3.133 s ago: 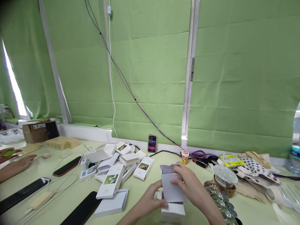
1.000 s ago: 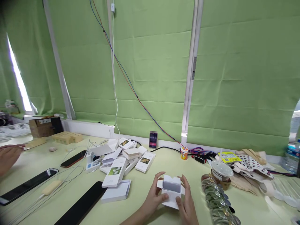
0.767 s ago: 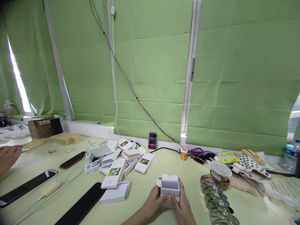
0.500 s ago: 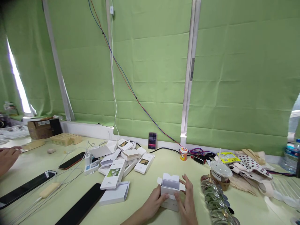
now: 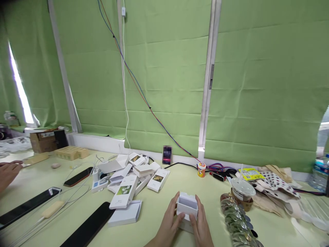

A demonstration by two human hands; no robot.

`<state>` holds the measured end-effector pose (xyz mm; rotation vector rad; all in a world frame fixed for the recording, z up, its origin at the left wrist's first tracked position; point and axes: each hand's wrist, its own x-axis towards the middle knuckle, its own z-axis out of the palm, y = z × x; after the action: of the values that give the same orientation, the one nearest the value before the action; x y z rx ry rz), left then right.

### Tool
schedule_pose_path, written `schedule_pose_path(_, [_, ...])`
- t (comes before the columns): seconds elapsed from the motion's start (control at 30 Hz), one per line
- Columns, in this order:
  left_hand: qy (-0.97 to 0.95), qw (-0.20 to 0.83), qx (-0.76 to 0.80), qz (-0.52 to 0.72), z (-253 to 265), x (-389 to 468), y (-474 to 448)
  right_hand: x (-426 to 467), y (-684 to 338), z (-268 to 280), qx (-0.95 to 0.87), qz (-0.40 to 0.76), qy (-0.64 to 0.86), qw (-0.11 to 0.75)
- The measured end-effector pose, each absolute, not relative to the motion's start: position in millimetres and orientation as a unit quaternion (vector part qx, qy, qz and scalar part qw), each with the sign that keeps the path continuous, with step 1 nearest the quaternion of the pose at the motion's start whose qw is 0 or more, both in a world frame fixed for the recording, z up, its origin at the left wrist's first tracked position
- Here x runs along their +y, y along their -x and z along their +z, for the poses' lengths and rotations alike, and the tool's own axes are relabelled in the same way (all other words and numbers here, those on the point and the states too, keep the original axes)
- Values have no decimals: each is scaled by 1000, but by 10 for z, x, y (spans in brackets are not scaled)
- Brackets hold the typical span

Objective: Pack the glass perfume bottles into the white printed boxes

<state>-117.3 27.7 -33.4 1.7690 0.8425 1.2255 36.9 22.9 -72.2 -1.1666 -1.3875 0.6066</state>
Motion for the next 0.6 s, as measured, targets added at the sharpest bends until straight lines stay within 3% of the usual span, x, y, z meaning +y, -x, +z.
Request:
schedule_pose_path(0.17, [-713, 384, 352, 470, -352, 285, 1147, 243, -278, -745, -541, 268, 489, 630])
schedule_pose_path(0.37, [-715, 388, 321, 485, -309, 233, 1162, 181, -260, -665, -544, 286, 469, 635])
schedule_pose_path(0.6, [-606, 441, 318, 581, -256, 202, 1214, 297, -573, -573, -433, 345, 422, 718])
